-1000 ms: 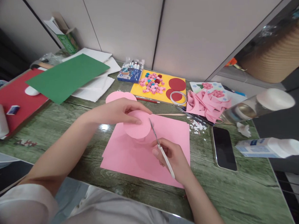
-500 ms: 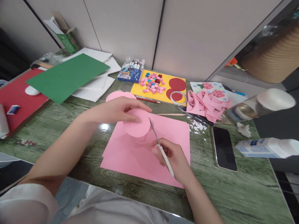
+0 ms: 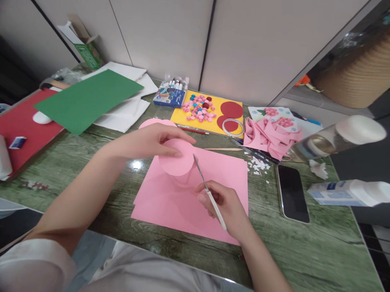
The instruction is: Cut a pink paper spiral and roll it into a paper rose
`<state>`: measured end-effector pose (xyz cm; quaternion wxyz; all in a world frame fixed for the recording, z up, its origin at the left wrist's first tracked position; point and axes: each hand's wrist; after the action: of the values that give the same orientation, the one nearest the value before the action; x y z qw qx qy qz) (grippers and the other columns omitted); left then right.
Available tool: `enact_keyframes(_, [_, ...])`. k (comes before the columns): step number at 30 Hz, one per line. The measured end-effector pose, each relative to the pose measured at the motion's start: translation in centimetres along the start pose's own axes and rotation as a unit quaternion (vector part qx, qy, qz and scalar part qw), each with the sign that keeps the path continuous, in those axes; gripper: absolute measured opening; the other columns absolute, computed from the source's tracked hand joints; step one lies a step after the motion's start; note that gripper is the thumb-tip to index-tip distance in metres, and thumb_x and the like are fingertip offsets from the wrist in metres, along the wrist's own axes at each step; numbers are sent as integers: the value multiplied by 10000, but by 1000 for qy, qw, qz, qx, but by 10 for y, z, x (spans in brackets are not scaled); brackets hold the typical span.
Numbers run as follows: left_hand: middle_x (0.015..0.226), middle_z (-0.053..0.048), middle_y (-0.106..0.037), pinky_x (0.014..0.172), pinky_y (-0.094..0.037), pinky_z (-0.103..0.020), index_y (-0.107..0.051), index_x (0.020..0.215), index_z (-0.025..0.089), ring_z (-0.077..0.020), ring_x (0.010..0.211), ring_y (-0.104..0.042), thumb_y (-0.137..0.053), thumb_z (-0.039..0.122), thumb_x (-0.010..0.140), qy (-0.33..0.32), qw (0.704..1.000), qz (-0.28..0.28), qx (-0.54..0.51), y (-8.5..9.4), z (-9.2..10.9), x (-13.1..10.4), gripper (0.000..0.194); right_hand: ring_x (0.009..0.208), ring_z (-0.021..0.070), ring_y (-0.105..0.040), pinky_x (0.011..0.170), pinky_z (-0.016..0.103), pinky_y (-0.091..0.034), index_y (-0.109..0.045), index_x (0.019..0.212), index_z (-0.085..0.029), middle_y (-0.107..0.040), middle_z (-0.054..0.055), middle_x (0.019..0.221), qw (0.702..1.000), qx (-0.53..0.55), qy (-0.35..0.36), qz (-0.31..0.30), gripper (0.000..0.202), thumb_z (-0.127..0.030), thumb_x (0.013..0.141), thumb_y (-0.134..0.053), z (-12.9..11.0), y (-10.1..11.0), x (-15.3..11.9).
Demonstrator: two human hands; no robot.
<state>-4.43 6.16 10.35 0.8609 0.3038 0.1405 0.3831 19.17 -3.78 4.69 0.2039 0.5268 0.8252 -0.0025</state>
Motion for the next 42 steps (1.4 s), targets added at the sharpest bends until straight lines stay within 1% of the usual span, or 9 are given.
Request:
enact_keyframes(6, [1195,4,-604,889,-394,-244,-588,1141,230,-153,1075,-549,-551,254,774,-19,999,-28,-28,-4,2,0,369,465,82,-395,450,212,-339,-555,930,-158,-398,-60,544,1000,3,11,-8,316,-455,825,-528,0,-1,0])
enact_keyframes(10, [1183,2,-612,876,-399,-238,-587,1143,223,-152,1070,-552,-558,251,774,-34,998,-38,-28,-6,1,1,372,476,82,-392,457,215,-344,-546,933,-159,-401,-57,567,1000,6,15,-13,312,-452,826,-527,1,-1,1])
enact_keyframes(21, [1197,5,-604,898,-392,-244,-585,1147,228,-157,1090,-543,-547,239,773,-26,998,-42,-32,-6,1,1,375,470,79,-396,462,214,-338,-546,950,-154,-406,-60,555,1000,6,16,-9,299,-430,836,-524,1,-1,1])
enact_keyframes(27, [1226,13,-583,910,-382,-250,-570,1166,244,-158,1106,-528,-536,248,776,-17,999,-26,-20,-4,-1,1,391,457,76,-397,457,209,-326,-555,954,-150,-413,-63,527,1000,0,12,-6,296,-420,836,-531,1,0,1])
enact_keyframes(34, [1225,7,-577,913,-383,-279,-568,1173,253,-184,1121,-512,-531,262,769,10,1000,-3,9,0,0,1,405,462,78,-399,459,211,-327,-562,964,-148,-412,-64,525,1000,7,7,-2,298,-414,830,-545,0,1,-1])
enact_keyframes(42, [1204,15,-595,892,-397,-268,-585,1145,245,-172,1093,-533,-534,243,764,2,1000,-1,-7,-3,0,2,384,449,76,-397,447,207,-329,-560,951,-143,-414,-66,518,1000,6,5,2,303,-421,833,-535,1,-2,1])
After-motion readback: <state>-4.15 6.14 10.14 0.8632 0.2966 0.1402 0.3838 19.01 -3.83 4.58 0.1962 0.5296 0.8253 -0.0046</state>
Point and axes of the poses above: each hand's wrist, its own x-axis towards the middle knuckle, its own y-axis out of the back of the hand, z = x × y
